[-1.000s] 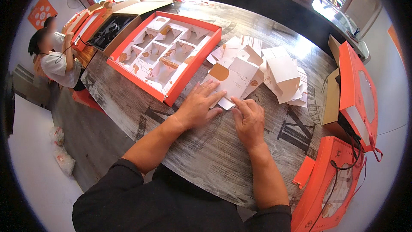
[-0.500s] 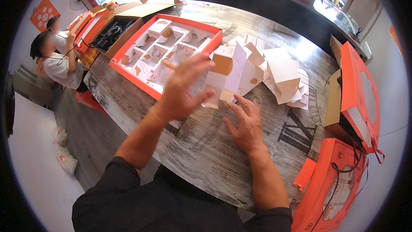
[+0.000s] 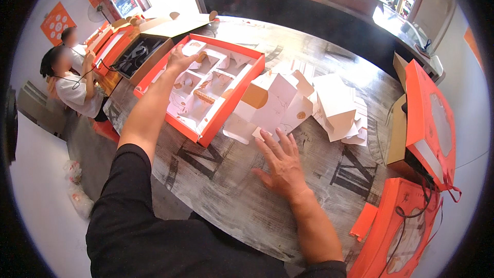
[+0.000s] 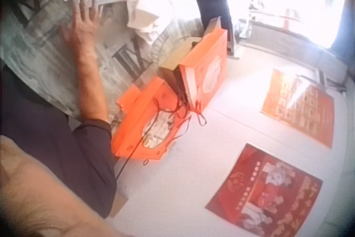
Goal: The person assembles small white cardboard boxes by hand, folding the flaps and stacking them on a counter after removing them from a larger red box.
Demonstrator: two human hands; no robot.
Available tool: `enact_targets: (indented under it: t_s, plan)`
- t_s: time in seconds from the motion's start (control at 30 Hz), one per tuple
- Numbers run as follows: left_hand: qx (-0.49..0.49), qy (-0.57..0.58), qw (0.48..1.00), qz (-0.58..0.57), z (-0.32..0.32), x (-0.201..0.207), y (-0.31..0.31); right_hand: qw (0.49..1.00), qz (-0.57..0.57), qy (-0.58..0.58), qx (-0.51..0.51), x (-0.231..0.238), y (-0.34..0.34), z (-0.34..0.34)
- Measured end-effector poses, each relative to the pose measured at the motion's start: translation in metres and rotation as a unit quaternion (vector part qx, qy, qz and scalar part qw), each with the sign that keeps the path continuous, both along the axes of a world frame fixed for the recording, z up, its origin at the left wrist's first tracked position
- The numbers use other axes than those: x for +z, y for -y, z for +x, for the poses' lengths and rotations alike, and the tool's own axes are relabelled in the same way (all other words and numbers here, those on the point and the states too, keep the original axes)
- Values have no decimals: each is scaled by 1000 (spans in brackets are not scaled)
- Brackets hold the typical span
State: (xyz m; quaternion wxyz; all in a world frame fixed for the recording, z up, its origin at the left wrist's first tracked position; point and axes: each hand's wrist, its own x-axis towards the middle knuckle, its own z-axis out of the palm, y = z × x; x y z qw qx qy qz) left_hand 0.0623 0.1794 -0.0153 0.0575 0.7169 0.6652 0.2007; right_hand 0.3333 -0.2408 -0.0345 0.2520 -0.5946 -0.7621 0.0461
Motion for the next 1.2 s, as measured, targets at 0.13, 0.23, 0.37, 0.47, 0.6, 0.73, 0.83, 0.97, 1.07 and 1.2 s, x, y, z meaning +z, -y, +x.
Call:
enact_targets:
  t_s: [0.13, 0.23, 0.37, 0.47, 0.6, 0.73, 0.83, 0.97, 1.07, 1.2]
  plan:
    - [21, 0, 1000, -13, -4, -10, -16, 1000, 22, -16, 15, -1, -3, -1]
    - [34, -11, 999, -39, 0, -8, -20, 998, 50, -44, 17, -3, -4, 2]
    - [9, 9, 1000, -7, 3, -4, -19, 995, 73, -67, 13, -5, -5, 4]
    - [5, 71, 997, 44, -1, 2, -11, 994, 77, -71, 21, -4, -7, 1]
    - [9, 120, 989, 82, -18, -7, -18, 993, 79, -81, 29, -8, -9, -4]
    - [-9, 99, 992, 83, 1, -1, -12, 993, 89, -78, 8, -3, -4, 0]
    - [-17, 125, 988, 90, -14, -6, -1, 992, 83, -93, 24, -1, -6, -6]
    - [14, 91, 995, 49, -18, -20, -10, 992, 83, -89, 33, -2, -7, -8]
    - [24, 97, 995, 24, -15, -22, -10, 992, 79, -95, 31, -1, -6, -6]
    - [20, 187, 981, 38, -19, -21, -17, 992, 75, -102, 28, -2, -5, -5]
